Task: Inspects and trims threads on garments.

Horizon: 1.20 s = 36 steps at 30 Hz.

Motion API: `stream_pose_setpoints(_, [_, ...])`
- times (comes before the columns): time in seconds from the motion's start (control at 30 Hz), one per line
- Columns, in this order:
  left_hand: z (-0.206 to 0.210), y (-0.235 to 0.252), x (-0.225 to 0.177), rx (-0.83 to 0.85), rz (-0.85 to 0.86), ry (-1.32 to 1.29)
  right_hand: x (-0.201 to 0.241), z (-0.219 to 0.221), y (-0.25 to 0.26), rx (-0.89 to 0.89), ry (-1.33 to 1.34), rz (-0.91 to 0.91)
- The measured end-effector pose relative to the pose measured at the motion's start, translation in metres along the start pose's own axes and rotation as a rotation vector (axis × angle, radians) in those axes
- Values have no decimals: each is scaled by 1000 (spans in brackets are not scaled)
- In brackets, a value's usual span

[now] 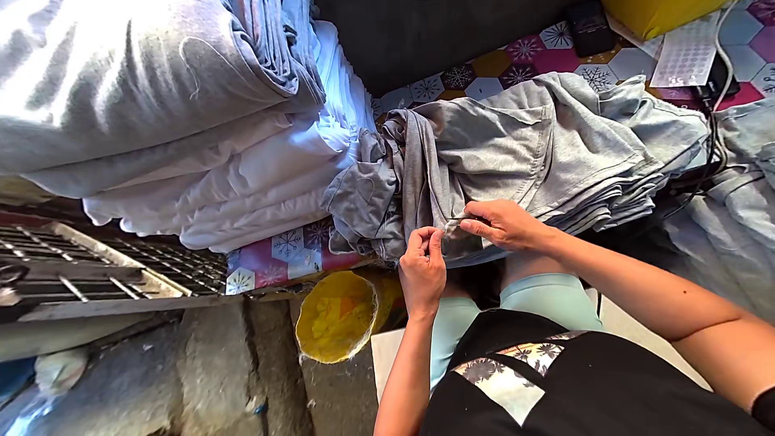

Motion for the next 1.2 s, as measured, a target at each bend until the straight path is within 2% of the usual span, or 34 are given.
stream_pose_setpoints(0.13, [2, 3, -4, 39, -17, -2, 12, -7, 1, -28, -214, -160])
stream_pose_setpoints(0.3, [4, 5, -8, 70, -4, 38, 29, -15, 0, -65, -300, -258])
stream_pose_setpoints(0.53, [13, 5, -17, 150, 8, 88, 38, -21, -6, -66, -446, -204])
stream_pose_setpoints(0.9, [24, 5, -20, 180, 11, 131, 42, -17, -20, -91, -529, -170])
stream_pose_setpoints(1.07, [26, 4, -15, 199, -29, 114, 27, -22, -28, -95, -419, -70])
stream_pose_setpoints(1.13, [25, 5, -12, 207, -56, 99, 10, -31, -25, -136, -250, -10])
stream_pose_setpoints(1.2, [25, 4, -10, 211, -62, 67, -12, -22, -15, -68, -11, 14])
Point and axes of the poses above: each hand's wrist, its own y-axis towards the middle knuckle, its own z-axis out of the palm, x = y × z, the point moved 10 cm from there along y, towards the middle knuckle, and after that the axes turned 8 degrees about -y, right-handed, at the moved point
